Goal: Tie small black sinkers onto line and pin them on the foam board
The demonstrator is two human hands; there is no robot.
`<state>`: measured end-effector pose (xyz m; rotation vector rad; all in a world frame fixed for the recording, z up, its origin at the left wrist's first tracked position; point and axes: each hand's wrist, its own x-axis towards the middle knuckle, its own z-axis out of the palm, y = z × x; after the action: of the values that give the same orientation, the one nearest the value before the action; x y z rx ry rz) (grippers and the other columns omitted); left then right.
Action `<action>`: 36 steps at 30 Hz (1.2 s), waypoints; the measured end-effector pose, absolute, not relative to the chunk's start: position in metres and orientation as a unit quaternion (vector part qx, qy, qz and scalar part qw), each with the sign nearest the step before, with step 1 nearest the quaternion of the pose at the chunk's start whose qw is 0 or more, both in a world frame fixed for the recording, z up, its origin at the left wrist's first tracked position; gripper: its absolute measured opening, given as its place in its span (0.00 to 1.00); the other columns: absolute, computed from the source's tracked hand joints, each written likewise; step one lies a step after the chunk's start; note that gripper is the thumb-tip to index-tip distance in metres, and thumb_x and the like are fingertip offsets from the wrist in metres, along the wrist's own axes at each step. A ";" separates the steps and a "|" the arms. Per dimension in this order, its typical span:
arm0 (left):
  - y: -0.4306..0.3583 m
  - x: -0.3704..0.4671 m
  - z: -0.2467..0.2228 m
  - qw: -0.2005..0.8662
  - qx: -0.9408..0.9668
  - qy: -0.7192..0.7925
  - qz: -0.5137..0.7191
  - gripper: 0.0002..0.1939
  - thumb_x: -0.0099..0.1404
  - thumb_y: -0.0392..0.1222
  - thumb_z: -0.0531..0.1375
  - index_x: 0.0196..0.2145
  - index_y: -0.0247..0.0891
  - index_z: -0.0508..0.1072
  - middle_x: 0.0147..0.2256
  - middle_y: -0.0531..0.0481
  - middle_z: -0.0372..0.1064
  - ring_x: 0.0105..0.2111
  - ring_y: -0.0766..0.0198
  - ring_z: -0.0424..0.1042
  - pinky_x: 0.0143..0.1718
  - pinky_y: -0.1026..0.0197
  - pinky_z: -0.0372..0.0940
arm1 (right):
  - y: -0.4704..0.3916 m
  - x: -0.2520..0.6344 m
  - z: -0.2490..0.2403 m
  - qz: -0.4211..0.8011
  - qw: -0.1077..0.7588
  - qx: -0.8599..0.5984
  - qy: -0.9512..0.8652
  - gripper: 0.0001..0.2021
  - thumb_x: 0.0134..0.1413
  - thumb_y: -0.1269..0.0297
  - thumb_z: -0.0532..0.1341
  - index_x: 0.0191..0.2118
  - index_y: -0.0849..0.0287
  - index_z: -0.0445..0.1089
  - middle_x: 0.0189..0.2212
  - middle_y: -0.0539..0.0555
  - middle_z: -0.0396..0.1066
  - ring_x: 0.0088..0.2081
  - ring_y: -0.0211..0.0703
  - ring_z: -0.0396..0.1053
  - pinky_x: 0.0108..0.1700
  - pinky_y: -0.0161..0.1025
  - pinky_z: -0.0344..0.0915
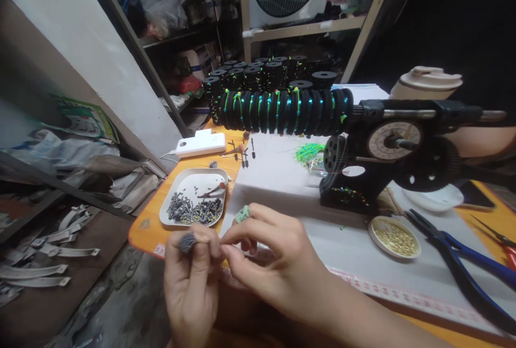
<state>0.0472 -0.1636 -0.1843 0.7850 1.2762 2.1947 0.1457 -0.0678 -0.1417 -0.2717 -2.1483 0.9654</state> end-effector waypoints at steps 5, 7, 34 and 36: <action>-0.161 0.048 -0.179 0.168 0.257 0.386 0.870 0.07 0.68 0.44 0.60 0.31 0.43 0.69 0.30 0.56 0.65 0.25 0.69 0.61 0.29 0.66 0.63 | -0.075 0.145 -0.145 0.250 0.374 -0.064 -0.891 0.04 0.58 0.75 0.60 0.35 0.63 0.72 0.25 0.50 0.59 0.26 0.37 0.57 0.25 0.35 0.53; -0.162 0.045 -0.173 0.154 0.241 0.350 0.892 0.11 0.66 0.45 0.61 0.28 0.41 0.68 0.21 0.57 0.59 0.25 0.68 0.59 0.29 0.67 0.62 | -0.074 0.147 -0.148 0.210 0.384 -0.055 -0.897 0.04 0.58 0.76 0.59 0.36 0.62 0.70 0.25 0.51 0.60 0.26 0.38 0.56 0.26 0.37 0.52; -0.099 -0.134 -0.129 0.185 0.727 0.659 0.056 0.06 0.54 0.31 0.59 0.22 0.38 0.72 0.26 0.49 0.69 0.27 0.60 0.67 0.30 0.59 0.59 | -0.063 0.146 -0.144 0.284 0.345 -0.099 -0.889 0.07 0.61 0.74 0.57 0.34 0.62 0.71 0.26 0.52 0.61 0.29 0.40 0.60 0.29 0.37 0.55; -0.099 -0.133 -0.126 0.181 0.715 0.670 0.086 0.06 0.51 0.30 0.59 0.20 0.38 0.70 0.23 0.52 0.67 0.24 0.62 0.64 0.29 0.60 0.57 | -0.063 0.146 -0.143 0.277 0.357 -0.106 -0.886 0.07 0.60 0.73 0.58 0.34 0.61 0.72 0.25 0.52 0.61 0.29 0.40 0.59 0.29 0.37 0.54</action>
<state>-0.1335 -0.0986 -0.1260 2.0193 1.8920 0.2429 0.1456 -0.0629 -0.1428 -0.2725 -2.2875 0.7139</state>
